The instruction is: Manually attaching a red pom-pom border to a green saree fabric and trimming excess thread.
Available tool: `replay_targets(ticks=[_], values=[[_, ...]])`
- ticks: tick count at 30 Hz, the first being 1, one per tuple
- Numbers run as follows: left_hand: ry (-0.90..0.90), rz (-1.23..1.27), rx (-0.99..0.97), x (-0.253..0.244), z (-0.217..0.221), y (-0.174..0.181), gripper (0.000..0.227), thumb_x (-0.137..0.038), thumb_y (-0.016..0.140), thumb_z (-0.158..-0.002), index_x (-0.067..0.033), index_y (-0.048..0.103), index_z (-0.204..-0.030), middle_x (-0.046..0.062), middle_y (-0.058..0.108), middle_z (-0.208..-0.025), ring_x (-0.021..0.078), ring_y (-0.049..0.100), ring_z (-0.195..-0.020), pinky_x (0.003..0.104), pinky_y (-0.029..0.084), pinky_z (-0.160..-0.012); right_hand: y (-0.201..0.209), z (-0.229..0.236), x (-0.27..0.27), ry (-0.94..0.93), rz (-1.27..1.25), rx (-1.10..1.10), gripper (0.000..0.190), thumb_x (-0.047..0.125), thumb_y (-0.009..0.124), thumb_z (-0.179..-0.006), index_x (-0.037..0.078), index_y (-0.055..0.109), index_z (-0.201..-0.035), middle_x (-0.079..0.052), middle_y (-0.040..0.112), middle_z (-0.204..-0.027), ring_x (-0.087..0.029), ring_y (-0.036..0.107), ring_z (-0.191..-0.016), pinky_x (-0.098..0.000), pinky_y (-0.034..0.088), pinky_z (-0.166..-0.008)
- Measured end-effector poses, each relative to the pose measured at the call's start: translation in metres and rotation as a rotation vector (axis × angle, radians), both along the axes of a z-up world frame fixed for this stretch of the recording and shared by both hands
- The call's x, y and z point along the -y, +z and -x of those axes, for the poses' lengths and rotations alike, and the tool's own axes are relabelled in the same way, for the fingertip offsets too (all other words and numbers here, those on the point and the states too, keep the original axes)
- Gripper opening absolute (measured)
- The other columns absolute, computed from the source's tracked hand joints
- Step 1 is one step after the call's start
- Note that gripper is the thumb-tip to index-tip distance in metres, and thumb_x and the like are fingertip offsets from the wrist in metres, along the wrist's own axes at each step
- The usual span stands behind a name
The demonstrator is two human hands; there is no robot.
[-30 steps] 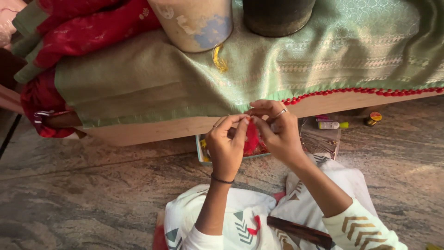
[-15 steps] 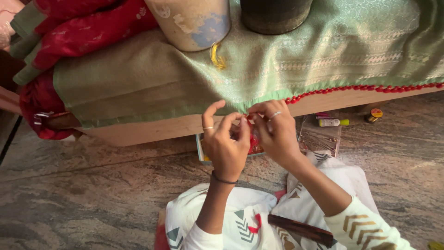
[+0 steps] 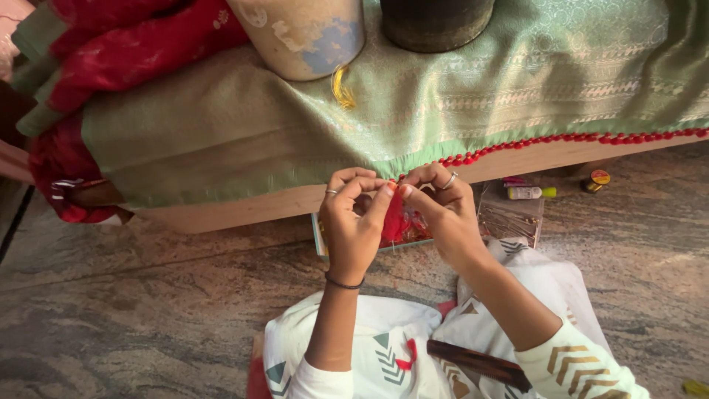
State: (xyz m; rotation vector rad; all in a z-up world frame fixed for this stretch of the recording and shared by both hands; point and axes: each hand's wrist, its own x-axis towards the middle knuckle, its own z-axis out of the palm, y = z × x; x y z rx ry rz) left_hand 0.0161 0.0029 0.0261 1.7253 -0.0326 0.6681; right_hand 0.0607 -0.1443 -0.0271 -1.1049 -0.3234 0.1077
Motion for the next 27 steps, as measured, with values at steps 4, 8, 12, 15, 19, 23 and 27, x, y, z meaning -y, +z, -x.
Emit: replay_targets(ticks=[4,8,12,15,19,23,27], values=[[0.148,-0.139,0.079,-0.001,-0.003,-0.004,0.007,-0.002,0.072,-0.094,0.0020,0.068,-0.089,0.007,0.065,-0.106,0.0080,0.063,-0.071,0.022,0.052,-0.063,0.025,0.003,-0.005,0.030,-0.263,-0.088,0.008,0.000,0.066,-0.095,0.005,0.061,-0.099,-0.003,0.065,-0.113,-0.006,0.061,-0.094,-0.0242,0.050,-0.082],[0.136,-0.186,0.159,0.001,-0.002,-0.012,0.011,-0.005,0.062,-0.101,0.0024,0.063,-0.094,0.009,0.066,-0.111,0.0114,0.063,-0.083,0.024,0.052,-0.070,0.013,-0.007,-0.009,0.177,-0.489,-0.211,0.004,0.003,0.062,-0.102,0.006,0.059,-0.104,-0.009,0.066,-0.113,-0.013,0.060,-0.092,-0.0280,0.049,-0.087],[-0.349,0.190,0.056,-0.003,0.000,0.015,0.028,-0.019,0.050,-0.105,0.0023,0.067,-0.098,0.007,0.069,-0.111,0.0066,0.058,-0.060,0.021,0.048,-0.056,0.021,-0.009,-0.013,0.179,-0.553,-0.347,0.002,0.006,0.058,-0.102,0.007,0.058,-0.104,-0.006,0.063,-0.101,-0.017,0.063,-0.092,-0.0325,0.052,-0.088],[-0.700,0.264,-0.096,-0.021,-0.014,-0.007,0.035,-0.023,0.047,-0.111,0.0023,0.070,-0.109,0.005,0.069,-0.085,0.0081,0.063,-0.061,0.021,0.049,-0.062,0.029,-0.011,-0.015,0.226,-0.575,-0.380,0.003,0.005,0.056,-0.099,0.007,0.056,-0.102,-0.006,0.065,-0.094,-0.017,0.063,-0.089,-0.0327,0.051,-0.083],[-0.568,0.152,-0.246,-0.031,-0.025,-0.001,0.039,-0.025,0.050,-0.107,0.0018,0.063,-0.082,0.002,0.067,-0.078,0.0071,0.051,-0.050,0.022,0.039,-0.047,0.023,-0.019,-0.013,0.319,-0.546,-0.334,0.002,0.006,0.057,-0.106,0.004,0.057,-0.107,-0.006,0.063,-0.094,-0.016,0.060,-0.089,-0.0311,0.050,-0.088],[-0.458,-0.072,-0.048,-0.035,-0.029,0.006,0.042,-0.028,0.051,-0.112,0.0008,0.057,-0.082,0.000,0.055,-0.070,0.0067,0.050,-0.067,0.025,0.044,-0.063,0.020,-0.026,-0.020,0.266,-0.416,-0.309,0.002,0.004,0.059,-0.100,0.004,0.058,-0.102,-0.007,0.064,-0.092,-0.015,0.061,-0.088,-0.0291,0.049,-0.084],[-0.354,-0.117,-0.047,-0.038,-0.034,-0.005,0.043,-0.030,0.050,-0.113,-0.0020,0.055,-0.081,-0.001,0.053,-0.069,0.0063,0.048,-0.066,0.024,0.041,-0.061,0.003,-0.033,-0.027,0.183,-0.405,-0.249,0.004,0.001,0.061,-0.102,0.003,0.058,-0.103,-0.006,0.063,-0.095,-0.014,0.061,-0.092,-0.0262,0.046,-0.087]])
